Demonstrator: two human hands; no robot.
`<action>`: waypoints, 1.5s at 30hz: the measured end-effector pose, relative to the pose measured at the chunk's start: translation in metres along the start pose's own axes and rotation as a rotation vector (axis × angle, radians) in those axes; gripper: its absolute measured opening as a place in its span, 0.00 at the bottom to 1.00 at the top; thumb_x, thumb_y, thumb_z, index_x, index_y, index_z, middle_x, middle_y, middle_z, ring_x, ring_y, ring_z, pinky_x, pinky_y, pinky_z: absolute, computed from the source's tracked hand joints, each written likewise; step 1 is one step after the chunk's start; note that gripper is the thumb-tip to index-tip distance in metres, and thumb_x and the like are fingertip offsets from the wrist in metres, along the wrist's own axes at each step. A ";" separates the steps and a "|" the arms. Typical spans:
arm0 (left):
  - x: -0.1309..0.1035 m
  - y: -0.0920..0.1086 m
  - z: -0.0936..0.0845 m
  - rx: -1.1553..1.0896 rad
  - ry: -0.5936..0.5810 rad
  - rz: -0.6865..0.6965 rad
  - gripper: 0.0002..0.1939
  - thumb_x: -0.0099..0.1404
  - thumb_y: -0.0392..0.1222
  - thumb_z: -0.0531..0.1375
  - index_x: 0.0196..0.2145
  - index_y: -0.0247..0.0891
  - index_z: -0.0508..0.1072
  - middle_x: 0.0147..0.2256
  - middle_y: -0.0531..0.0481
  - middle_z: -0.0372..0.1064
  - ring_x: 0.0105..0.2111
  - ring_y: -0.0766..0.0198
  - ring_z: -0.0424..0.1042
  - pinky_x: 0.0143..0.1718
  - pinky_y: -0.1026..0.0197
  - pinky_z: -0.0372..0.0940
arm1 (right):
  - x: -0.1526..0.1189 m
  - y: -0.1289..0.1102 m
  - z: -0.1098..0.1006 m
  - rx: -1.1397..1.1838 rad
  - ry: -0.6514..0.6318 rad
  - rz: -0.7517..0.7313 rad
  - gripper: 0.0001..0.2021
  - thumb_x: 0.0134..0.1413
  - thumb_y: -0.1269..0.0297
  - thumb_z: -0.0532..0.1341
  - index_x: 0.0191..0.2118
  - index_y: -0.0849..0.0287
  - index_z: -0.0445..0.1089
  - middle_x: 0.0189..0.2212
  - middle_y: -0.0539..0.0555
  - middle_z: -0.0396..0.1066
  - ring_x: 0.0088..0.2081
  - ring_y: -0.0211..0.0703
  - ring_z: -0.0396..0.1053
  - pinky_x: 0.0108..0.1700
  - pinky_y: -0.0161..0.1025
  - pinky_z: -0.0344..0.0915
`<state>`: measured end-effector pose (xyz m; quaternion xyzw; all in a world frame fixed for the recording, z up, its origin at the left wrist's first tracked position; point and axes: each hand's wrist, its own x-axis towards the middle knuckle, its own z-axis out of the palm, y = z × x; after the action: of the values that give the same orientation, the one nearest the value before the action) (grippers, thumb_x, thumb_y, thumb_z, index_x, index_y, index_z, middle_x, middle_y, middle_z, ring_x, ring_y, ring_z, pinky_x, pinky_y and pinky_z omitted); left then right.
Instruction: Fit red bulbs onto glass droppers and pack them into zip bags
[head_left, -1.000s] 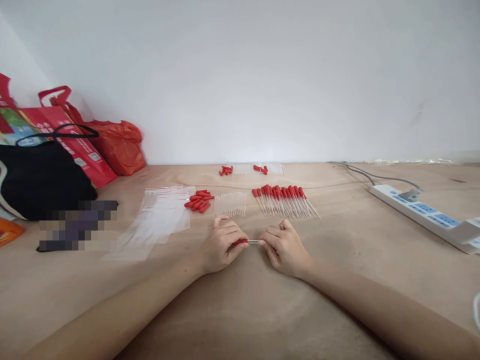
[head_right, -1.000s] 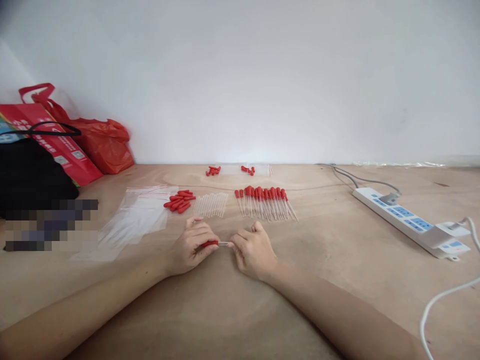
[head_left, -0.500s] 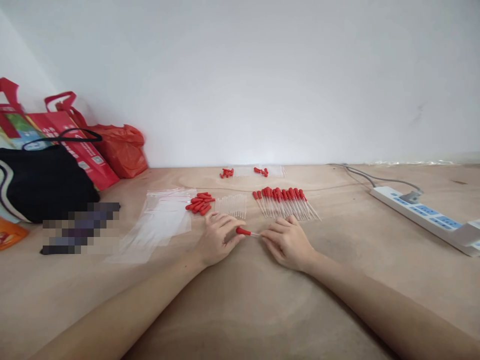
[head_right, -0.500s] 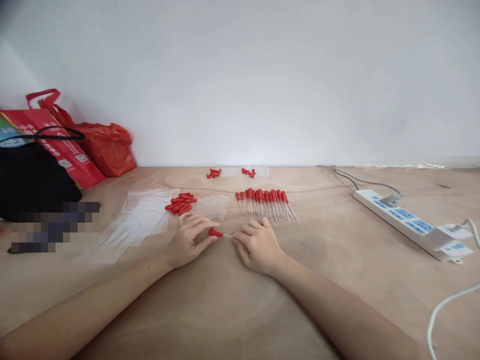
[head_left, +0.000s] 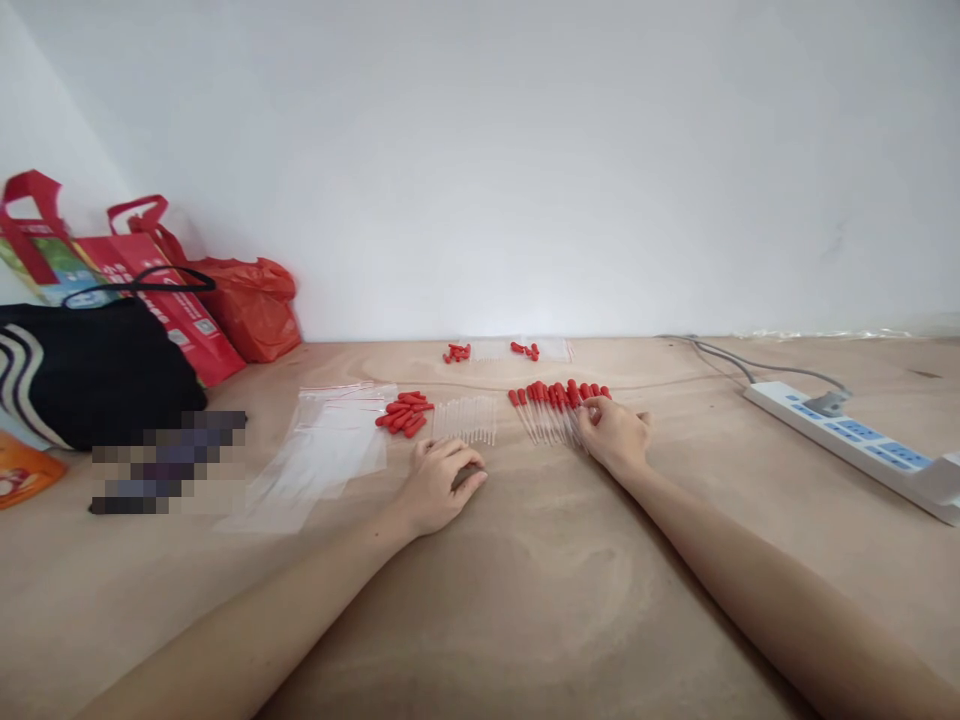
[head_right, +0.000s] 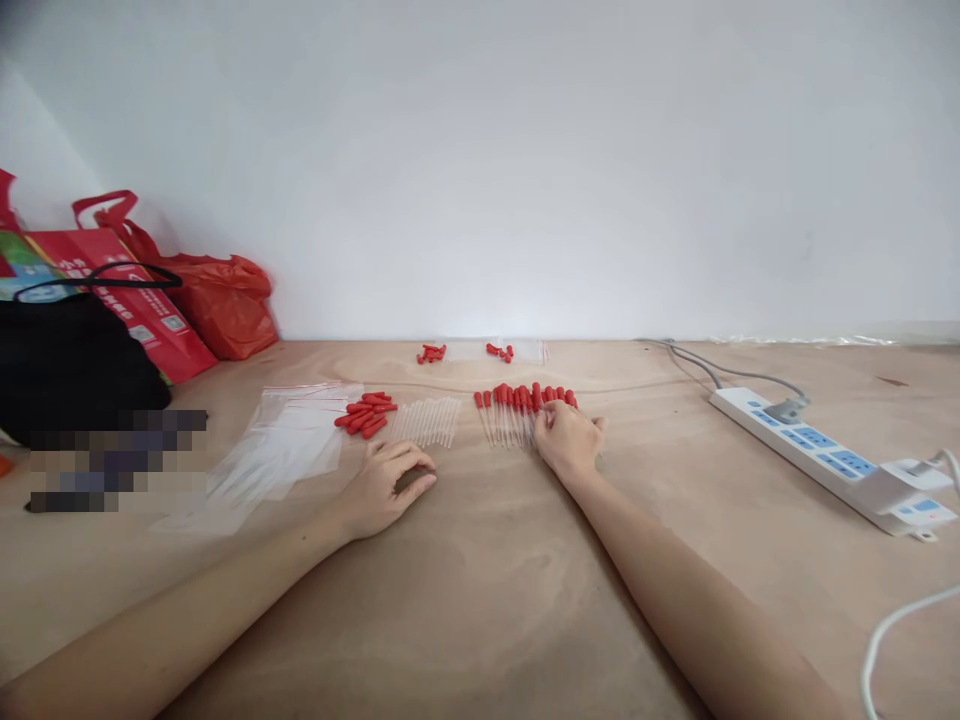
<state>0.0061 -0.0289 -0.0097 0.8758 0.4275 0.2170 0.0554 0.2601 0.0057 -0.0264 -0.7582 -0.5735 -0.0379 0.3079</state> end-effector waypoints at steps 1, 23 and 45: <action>0.000 0.000 0.000 0.000 -0.001 -0.001 0.05 0.60 0.41 0.53 0.31 0.40 0.67 0.32 0.53 0.68 0.37 0.62 0.66 0.41 0.55 0.48 | 0.000 -0.001 0.002 -0.021 -0.003 0.002 0.13 0.49 0.61 0.49 0.36 0.57 0.68 0.29 0.54 0.72 0.35 0.47 0.67 0.42 0.45 0.46; 0.007 -0.053 -0.022 0.488 0.410 -0.492 0.10 0.56 0.49 0.55 0.29 0.41 0.71 0.37 0.45 0.65 0.39 0.51 0.60 0.39 0.49 0.47 | -0.033 -0.098 0.027 0.066 -0.041 -0.234 0.13 0.50 0.57 0.51 0.30 0.59 0.68 0.31 0.56 0.71 0.35 0.45 0.65 0.39 0.44 0.44; -0.004 -0.013 -0.015 0.229 0.375 -0.103 0.07 0.58 0.44 0.56 0.27 0.40 0.70 0.33 0.49 0.68 0.38 0.58 0.64 0.43 0.51 0.47 | -0.020 -0.111 0.023 0.017 -0.211 -0.060 0.14 0.49 0.64 0.49 0.27 0.64 0.70 0.28 0.62 0.72 0.34 0.50 0.67 0.41 0.47 0.47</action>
<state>-0.0119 -0.0253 -0.0011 0.7977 0.4965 0.3229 -0.1136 0.1476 0.0172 -0.0061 -0.7378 -0.6255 0.0377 0.2512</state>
